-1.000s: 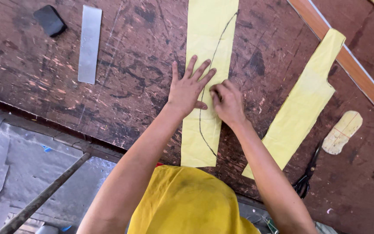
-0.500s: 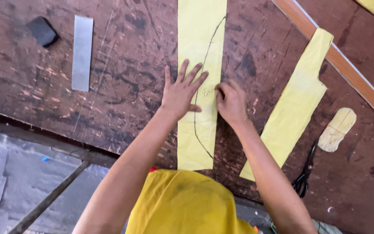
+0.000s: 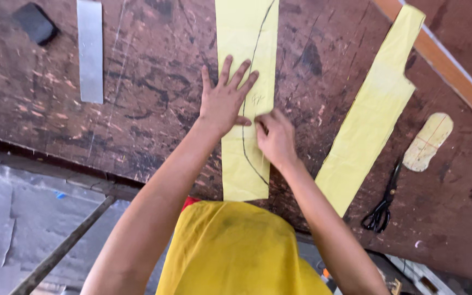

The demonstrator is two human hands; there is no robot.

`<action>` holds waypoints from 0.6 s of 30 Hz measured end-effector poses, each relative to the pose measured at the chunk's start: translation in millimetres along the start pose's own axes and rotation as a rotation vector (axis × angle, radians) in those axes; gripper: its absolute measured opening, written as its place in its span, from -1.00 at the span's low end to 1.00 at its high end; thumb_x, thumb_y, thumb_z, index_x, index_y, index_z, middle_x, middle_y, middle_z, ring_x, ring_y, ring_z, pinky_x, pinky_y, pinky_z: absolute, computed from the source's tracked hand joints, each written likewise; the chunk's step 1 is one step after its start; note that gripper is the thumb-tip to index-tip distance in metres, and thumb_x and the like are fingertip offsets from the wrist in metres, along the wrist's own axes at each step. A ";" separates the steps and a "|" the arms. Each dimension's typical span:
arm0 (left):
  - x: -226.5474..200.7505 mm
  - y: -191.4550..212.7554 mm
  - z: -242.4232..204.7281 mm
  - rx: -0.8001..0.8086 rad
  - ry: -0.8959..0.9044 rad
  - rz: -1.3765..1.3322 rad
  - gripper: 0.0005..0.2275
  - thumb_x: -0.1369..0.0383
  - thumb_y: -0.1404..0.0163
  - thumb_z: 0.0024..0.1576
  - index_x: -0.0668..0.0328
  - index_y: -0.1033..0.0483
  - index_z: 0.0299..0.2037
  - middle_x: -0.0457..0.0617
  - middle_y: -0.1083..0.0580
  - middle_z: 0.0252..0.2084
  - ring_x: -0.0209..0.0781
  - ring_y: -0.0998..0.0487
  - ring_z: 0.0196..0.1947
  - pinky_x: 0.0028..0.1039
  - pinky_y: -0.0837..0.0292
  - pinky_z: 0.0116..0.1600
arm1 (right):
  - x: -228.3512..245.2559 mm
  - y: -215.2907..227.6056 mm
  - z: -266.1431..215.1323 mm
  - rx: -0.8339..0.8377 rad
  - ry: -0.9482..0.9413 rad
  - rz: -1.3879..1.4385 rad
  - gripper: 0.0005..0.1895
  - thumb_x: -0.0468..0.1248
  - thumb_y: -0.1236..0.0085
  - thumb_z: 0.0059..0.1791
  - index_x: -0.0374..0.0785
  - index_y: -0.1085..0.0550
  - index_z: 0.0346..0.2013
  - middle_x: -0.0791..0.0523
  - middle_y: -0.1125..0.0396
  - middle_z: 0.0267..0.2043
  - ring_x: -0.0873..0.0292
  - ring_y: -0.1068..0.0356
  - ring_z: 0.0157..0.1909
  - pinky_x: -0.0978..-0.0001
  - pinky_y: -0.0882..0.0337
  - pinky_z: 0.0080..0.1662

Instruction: The person uses shears to cut along drawn lines on a large sheet of yellow paper laid on a wooden workbench. They separate the cut pieces, set aside scrap paper, and continue cutting additional pattern pieces from the same sheet.

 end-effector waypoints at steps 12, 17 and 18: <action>-0.4 -0.7 -0.8 0.038 0.009 0.032 0.15 -0.17 -0.29 -0.23 -0.30 0.23 0.56 -0.20 0.26 0.61 0.09 0.38 0.57 0.46 0.30 0.43 | -31.8 -10.5 18.4 0.139 -0.082 -0.100 -0.86 -0.39 -0.16 -0.03 -0.30 -0.63 -0.23 0.05 -0.46 -0.22 0.09 -0.45 -0.19 0.21 -0.49 -0.08; 4.1 -13.3 -1.4 0.073 -0.001 -0.002 0.14 -0.21 -0.25 -0.19 -0.26 0.28 0.54 -0.17 0.29 0.60 0.07 0.40 0.58 0.40 0.39 0.46 | -37.8 19.7 18.1 0.048 -0.100 -0.064 -0.85 -0.40 -0.19 -0.04 -0.32 -0.62 -0.20 0.04 -0.46 -0.17 0.07 -0.45 -0.15 0.23 -0.47 -0.03; 4.6 -9.5 -1.7 0.003 -0.024 -0.055 0.10 -0.19 -0.23 -0.16 -0.24 0.24 0.54 -0.14 0.26 0.60 0.07 0.36 0.57 0.38 0.39 0.46 | -34.9 26.2 16.3 0.030 -0.095 -0.064 -0.85 -0.41 -0.19 -0.03 -0.32 -0.62 -0.19 0.04 -0.47 -0.17 0.07 -0.45 -0.13 0.23 -0.46 -0.01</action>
Point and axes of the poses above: each hand's wrist, its own z-axis towards the middle knuckle, its own y-axis out of the back of the hand, x = y × z, the point moved 10 cm from there along z, towards the middle knuckle
